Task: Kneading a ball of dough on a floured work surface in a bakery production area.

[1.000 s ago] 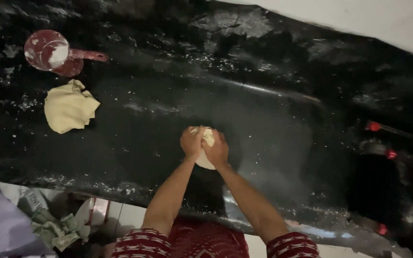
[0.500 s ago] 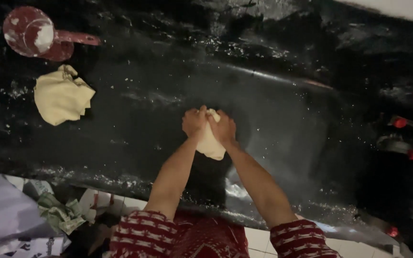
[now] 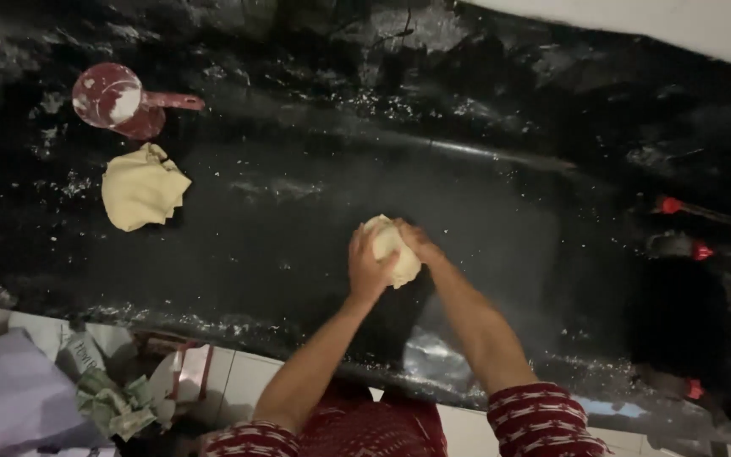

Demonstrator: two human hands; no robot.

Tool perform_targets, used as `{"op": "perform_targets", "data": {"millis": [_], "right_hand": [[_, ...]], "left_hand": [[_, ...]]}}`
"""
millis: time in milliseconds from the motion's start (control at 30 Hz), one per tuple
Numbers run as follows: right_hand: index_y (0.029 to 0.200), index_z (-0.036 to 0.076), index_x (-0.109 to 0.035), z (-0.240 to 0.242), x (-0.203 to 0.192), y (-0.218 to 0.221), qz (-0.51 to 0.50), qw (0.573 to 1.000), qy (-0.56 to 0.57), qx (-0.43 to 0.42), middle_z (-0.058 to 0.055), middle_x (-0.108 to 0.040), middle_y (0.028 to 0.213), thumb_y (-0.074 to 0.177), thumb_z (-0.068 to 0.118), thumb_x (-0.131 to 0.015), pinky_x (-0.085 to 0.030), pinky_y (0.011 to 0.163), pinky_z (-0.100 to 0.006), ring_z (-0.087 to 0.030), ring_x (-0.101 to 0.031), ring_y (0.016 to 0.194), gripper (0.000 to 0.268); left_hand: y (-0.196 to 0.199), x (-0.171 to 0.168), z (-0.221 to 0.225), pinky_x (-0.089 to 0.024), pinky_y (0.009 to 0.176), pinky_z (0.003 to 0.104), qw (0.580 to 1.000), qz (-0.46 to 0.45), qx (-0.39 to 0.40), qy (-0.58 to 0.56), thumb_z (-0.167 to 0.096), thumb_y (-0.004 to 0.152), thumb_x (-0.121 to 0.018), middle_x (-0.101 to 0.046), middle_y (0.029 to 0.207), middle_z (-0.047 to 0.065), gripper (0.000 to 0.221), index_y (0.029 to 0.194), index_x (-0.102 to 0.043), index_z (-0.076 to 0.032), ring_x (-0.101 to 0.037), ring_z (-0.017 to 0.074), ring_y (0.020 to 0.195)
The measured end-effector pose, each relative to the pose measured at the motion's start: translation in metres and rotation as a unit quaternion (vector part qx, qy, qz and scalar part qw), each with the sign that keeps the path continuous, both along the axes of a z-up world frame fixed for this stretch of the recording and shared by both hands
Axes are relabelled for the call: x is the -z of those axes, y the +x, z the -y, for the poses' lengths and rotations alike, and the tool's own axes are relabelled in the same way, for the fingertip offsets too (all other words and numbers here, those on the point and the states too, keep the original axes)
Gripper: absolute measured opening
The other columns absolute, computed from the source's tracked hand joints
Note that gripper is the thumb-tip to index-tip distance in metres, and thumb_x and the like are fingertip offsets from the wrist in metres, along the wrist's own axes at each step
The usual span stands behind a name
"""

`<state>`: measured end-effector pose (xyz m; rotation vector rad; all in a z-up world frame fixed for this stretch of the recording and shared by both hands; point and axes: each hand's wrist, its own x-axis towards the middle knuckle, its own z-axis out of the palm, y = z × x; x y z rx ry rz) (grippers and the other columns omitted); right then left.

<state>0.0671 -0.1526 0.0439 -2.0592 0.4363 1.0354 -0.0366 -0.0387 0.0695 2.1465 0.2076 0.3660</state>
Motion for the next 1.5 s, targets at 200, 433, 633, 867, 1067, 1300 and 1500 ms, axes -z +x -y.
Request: {"op": "perform_targets", "data": {"millis": [200, 433, 633, 867, 1067, 1300, 1500], "right_hand": [[0.149, 0.011, -0.056, 0.045, -0.038, -0.011, -0.015, 0.999, -0.025, -0.028, -0.020, -0.060, 0.142, 0.089, 0.092, -0.031, -0.055, 0.098, -0.047, -0.036, -0.058, 0.130, 0.104], [0.150, 0.013, -0.049, 0.007, -0.018, -0.022, 0.210, 0.967, -0.077, -0.122, -0.019, -0.053, 0.151, 0.103, 0.049, -0.035, -0.031, 0.121, -0.060, -0.047, -0.044, 0.141, 0.061], [0.133, 0.011, -0.065, -0.003, -0.010, -0.020, 0.353, 0.930, -0.098, -0.016, -0.025, -0.067, 0.124, 0.094, 0.032, -0.064, -0.044, 0.108, -0.057, -0.044, -0.059, 0.123, 0.044], [0.119, 0.032, -0.070, -0.011, 0.045, 0.013, 0.380, 0.900, -0.209, -0.051, -0.006, -0.065, 0.112, 0.085, 0.051, -0.068, -0.057, 0.081, -0.055, -0.035, -0.067, 0.102, 0.039], [0.104, 0.036, -0.075, -0.007, 0.106, 0.040, 0.398, 0.897, -0.188, -0.025, -0.002, -0.070, 0.098, 0.085, 0.054, -0.065, -0.058, 0.079, -0.050, -0.030, -0.071, 0.093, 0.028], [0.134, 0.035, -0.061, -0.005, 0.053, 0.018, 0.377, 0.920, -0.101, 0.017, -0.007, -0.057, 0.135, 0.095, 0.045, -0.058, -0.045, 0.107, -0.059, -0.034, -0.054, 0.126, 0.040], [0.143, 0.018, -0.058, 0.023, -0.005, -0.025, 0.449, 0.892, -0.001, -0.038, -0.032, -0.051, 0.143, 0.104, 0.040, -0.056, -0.027, 0.122, -0.060, -0.049, -0.039, 0.143, 0.045]], "left_hand": [[0.023, 0.073, 0.031, -0.048, 0.106, 0.055, 0.993, 0.052, -0.106, 0.023, -0.027, 0.082, -0.080, -0.065, 0.126, 0.032, 0.059, 0.133, -0.065, -0.002, -0.062, 0.0470, 0.119], [0.037, 0.064, 0.025, -0.052, 0.102, 0.051, 0.994, -0.047, -0.079, 0.065, -0.028, 0.084, -0.070, -0.074, 0.116, 0.020, 0.041, 0.119, -0.074, -0.008, -0.068, 0.0427, 0.114], [0.051, 0.100, 0.011, -0.054, 0.099, 0.044, 0.988, -0.122, -0.062, 0.070, -0.042, 0.087, -0.062, -0.073, 0.126, 0.007, 0.047, 0.127, -0.072, -0.020, -0.069, 0.0302, 0.115], [0.082, 0.076, -0.008, -0.060, 0.076, 0.052, 0.969, -0.223, -0.083, 0.067, -0.046, 0.092, -0.052, -0.076, 0.090, 0.009, 0.036, 0.099, -0.076, -0.021, -0.074, 0.0357, 0.083], [0.101, 0.115, -0.018, -0.059, 0.073, 0.055, 0.950, -0.282, -0.085, 0.105, -0.056, 0.094, -0.040, -0.076, 0.085, 0.013, 0.051, 0.096, -0.075, -0.020, -0.075, 0.0387, 0.080], [0.107, 0.028, -0.008, -0.055, 0.090, 0.057, 0.923, -0.356, -0.147, 0.021, -0.051, 0.093, -0.040, -0.076, 0.101, 0.023, 0.059, 0.108, -0.076, -0.006, -0.073, 0.0426, 0.099], [0.076, 0.067, 0.011, -0.046, 0.107, 0.058, 0.879, -0.467, -0.083, -0.041, -0.056, 0.102, -0.015, -0.066, 0.130, 0.026, 0.077, 0.135, -0.058, -0.002, -0.062, 0.0432, 0.126]]}}
